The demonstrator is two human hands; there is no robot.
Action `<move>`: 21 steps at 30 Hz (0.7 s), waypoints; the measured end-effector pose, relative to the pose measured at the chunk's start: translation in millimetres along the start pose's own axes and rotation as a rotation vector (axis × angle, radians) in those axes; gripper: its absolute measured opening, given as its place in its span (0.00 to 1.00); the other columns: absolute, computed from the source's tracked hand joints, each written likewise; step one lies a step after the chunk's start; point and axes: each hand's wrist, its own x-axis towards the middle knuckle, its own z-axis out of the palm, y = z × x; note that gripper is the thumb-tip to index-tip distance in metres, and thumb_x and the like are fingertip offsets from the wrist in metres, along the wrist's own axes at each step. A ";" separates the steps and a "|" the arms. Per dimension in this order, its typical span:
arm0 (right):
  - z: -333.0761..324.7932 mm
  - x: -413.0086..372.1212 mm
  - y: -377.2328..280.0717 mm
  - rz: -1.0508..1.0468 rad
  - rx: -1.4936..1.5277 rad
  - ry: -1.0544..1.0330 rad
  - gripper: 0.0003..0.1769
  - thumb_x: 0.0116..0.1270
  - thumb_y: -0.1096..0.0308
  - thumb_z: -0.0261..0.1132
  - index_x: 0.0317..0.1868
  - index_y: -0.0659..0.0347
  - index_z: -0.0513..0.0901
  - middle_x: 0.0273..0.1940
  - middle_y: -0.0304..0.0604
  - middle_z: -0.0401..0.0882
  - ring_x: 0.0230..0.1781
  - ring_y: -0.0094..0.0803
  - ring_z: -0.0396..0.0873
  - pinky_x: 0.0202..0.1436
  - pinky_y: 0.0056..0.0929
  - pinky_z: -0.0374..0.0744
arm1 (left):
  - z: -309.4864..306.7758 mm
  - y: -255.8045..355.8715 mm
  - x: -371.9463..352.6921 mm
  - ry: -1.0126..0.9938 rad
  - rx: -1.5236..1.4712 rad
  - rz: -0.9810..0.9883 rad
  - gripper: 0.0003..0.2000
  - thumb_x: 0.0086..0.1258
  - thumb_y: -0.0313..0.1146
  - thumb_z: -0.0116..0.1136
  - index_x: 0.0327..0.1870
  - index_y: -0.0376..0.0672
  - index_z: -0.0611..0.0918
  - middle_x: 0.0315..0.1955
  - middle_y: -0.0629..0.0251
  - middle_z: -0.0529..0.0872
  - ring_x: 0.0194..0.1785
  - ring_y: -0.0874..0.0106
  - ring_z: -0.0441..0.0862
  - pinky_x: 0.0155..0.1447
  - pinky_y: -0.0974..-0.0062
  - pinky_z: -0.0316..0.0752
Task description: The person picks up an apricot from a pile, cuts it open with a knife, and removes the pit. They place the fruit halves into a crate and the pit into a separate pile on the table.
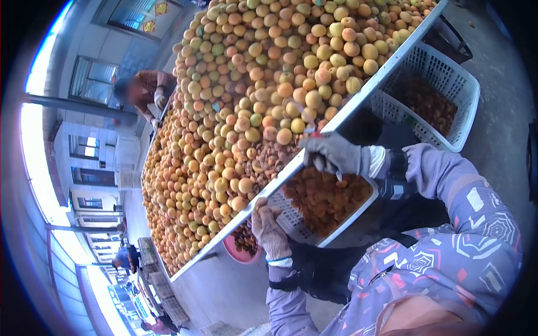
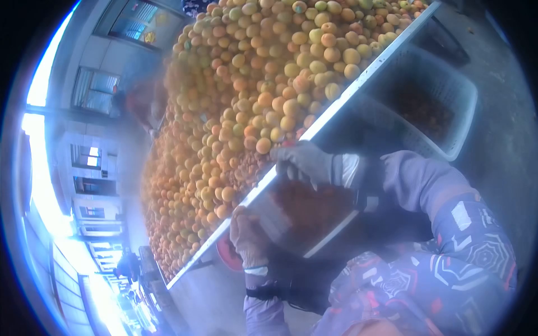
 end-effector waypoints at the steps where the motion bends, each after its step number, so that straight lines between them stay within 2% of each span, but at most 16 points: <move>1: 0.4 0.6 2.3 0.038 -0.090 -0.040 0.20 0.67 0.52 0.57 0.27 0.61 0.80 0.13 0.35 0.71 0.06 0.17 0.60 0.09 0.15 0.57 | -1.6 -2.6 9.3 0.043 -0.604 -0.530 0.11 0.70 0.30 0.46 0.50 0.37 0.76 0.25 0.71 0.76 0.29 0.81 0.71 0.39 0.84 0.67; 3: 1.1 3.6 14.3 -0.043 -0.250 -0.094 0.19 0.68 0.53 0.57 0.29 0.60 0.80 0.13 0.36 0.71 0.07 0.17 0.63 0.10 0.14 0.58 | -11.2 3.5 23.7 0.048 -0.536 -0.434 0.11 0.71 0.31 0.46 0.49 0.38 0.76 0.25 0.73 0.75 0.28 0.82 0.70 0.36 0.87 0.65; 5: 5.1 -4.5 13.4 -0.019 -0.156 -0.186 0.19 0.68 0.53 0.58 0.30 0.60 0.81 0.15 0.35 0.73 0.09 0.17 0.65 0.11 0.13 0.60 | -18.3 14.2 44.8 0.083 -0.557 -0.394 0.10 0.72 0.29 0.46 0.49 0.37 0.76 0.25 0.74 0.75 0.27 0.84 0.69 0.31 0.89 0.64; 7: 6.9 -8.6 10.7 0.024 -0.053 -0.243 0.19 0.68 0.52 0.58 0.31 0.60 0.80 0.16 0.35 0.73 0.10 0.16 0.65 0.12 0.13 0.61 | -24.3 8.5 63.9 0.095 -0.393 -0.270 0.09 0.71 0.27 0.46 0.48 0.37 0.76 0.25 0.73 0.76 0.26 0.83 0.70 0.32 0.87 0.66; 8: 6.5 -8.2 11.2 0.036 -0.048 -0.250 0.19 0.68 0.52 0.58 0.31 0.60 0.80 0.16 0.35 0.73 0.10 0.16 0.65 0.12 0.13 0.61 | -29.0 9.1 73.5 0.070 -0.242 -0.238 0.09 0.70 0.27 0.47 0.48 0.36 0.76 0.25 0.71 0.76 0.27 0.82 0.71 0.32 0.85 0.68; 9: 5.8 -7.4 12.6 0.047 -0.043 -0.255 0.19 0.68 0.51 0.58 0.32 0.61 0.80 0.17 0.35 0.73 0.10 0.16 0.65 0.12 0.13 0.62 | -28.7 6.5 84.0 0.098 -0.271 -0.306 0.10 0.69 0.27 0.48 0.48 0.36 0.76 0.26 0.70 0.77 0.27 0.82 0.72 0.33 0.84 0.68; 11: 1.8 -6.1 14.0 -0.014 -0.077 -0.232 0.20 0.68 0.50 0.58 0.33 0.61 0.80 0.16 0.35 0.73 0.10 0.16 0.65 0.12 0.13 0.62 | -30.5 6.8 100.8 0.085 -0.159 -0.250 0.10 0.69 0.27 0.48 0.48 0.36 0.75 0.26 0.70 0.77 0.28 0.81 0.72 0.33 0.84 0.69; 12: -0.9 -9.1 8.6 -0.010 -0.086 -0.240 0.20 0.68 0.50 0.58 0.33 0.61 0.80 0.16 0.35 0.73 0.11 0.16 0.66 0.12 0.13 0.62 | -31.4 -13.6 107.8 0.066 -0.217 -0.243 0.11 0.68 0.27 0.48 0.49 0.37 0.75 0.28 0.69 0.78 0.29 0.81 0.73 0.34 0.84 0.70; 16: -7.1 -12.3 -0.6 0.029 -0.105 -0.225 0.20 0.67 0.50 0.58 0.33 0.61 0.81 0.16 0.36 0.72 0.11 0.17 0.66 0.13 0.13 0.62 | -27.1 -18.3 130.0 -0.037 -0.069 -0.297 0.15 0.65 0.29 0.54 0.53 0.38 0.75 0.34 0.65 0.79 0.34 0.79 0.76 0.38 0.82 0.72; 17: -8.0 -12.2 -1.5 0.029 -0.103 -0.224 0.20 0.67 0.50 0.58 0.33 0.61 0.81 0.16 0.36 0.72 0.11 0.17 0.66 0.13 0.13 0.62 | -21.4 -26.8 134.2 -0.023 -0.036 -0.237 0.17 0.64 0.30 0.55 0.54 0.38 0.75 0.35 0.64 0.79 0.35 0.78 0.76 0.40 0.80 0.73; 18: -9.2 -12.0 -1.9 -0.002 -0.139 -0.216 0.20 0.67 0.51 0.58 0.33 0.61 0.81 0.16 0.36 0.73 0.11 0.17 0.66 0.14 0.13 0.62 | -15.8 -20.9 137.2 -0.010 -0.003 -0.177 0.19 0.63 0.31 0.57 0.55 0.37 0.75 0.35 0.64 0.79 0.37 0.76 0.77 0.42 0.78 0.74; 20: -12.9 -11.3 -5.8 -0.035 -0.172 -0.207 0.20 0.67 0.51 0.58 0.33 0.61 0.81 0.16 0.35 0.73 0.11 0.17 0.66 0.14 0.13 0.62 | -9.6 -6.3 137.2 -0.046 0.057 -0.195 0.19 0.63 0.31 0.58 0.56 0.37 0.75 0.36 0.64 0.80 0.38 0.75 0.77 0.44 0.77 0.74; 21: -14.1 -11.8 -8.5 -0.004 -0.211 -0.187 0.20 0.67 0.52 0.57 0.31 0.60 0.81 0.19 0.36 0.75 0.16 0.21 0.69 0.18 0.18 0.66 | -7.9 2.4 137.8 -0.078 0.119 -0.215 0.20 0.62 0.31 0.59 0.56 0.37 0.74 0.37 0.64 0.80 0.39 0.74 0.78 0.46 0.76 0.74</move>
